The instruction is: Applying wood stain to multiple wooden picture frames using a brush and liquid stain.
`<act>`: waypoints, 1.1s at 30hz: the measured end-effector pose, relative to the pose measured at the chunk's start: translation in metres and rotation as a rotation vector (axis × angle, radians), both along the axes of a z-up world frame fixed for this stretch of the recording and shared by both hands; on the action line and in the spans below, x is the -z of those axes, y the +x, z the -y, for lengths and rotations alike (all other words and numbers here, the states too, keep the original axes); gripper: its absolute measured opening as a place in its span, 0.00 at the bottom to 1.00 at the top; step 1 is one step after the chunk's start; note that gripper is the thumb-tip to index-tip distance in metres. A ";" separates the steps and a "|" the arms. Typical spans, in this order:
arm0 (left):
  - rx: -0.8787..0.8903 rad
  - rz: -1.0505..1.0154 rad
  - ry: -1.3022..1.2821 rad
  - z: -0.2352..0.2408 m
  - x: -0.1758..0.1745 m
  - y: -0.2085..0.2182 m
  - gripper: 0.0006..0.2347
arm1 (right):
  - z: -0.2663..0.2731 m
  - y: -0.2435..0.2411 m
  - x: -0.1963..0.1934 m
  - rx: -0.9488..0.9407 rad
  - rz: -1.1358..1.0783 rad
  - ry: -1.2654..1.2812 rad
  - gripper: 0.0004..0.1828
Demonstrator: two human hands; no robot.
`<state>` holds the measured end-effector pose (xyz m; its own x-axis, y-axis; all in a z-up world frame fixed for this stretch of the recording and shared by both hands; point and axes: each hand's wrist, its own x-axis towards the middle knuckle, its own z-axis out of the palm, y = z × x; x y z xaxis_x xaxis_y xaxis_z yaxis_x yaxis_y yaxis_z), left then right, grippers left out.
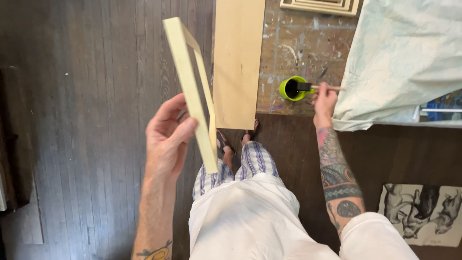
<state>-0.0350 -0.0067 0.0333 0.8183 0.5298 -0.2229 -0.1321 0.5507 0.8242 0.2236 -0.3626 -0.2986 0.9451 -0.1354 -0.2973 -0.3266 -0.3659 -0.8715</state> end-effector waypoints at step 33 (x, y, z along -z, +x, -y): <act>0.242 0.080 -0.231 0.010 -0.020 0.016 0.22 | -0.198 -0.109 -0.432 -1.396 0.499 0.091 0.13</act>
<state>-0.0187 -0.0171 0.0532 0.9339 0.2611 -0.2443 -0.0340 0.7450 0.6662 0.1148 -0.1650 0.1333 0.2972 0.9457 0.1318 0.5663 -0.0635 -0.8218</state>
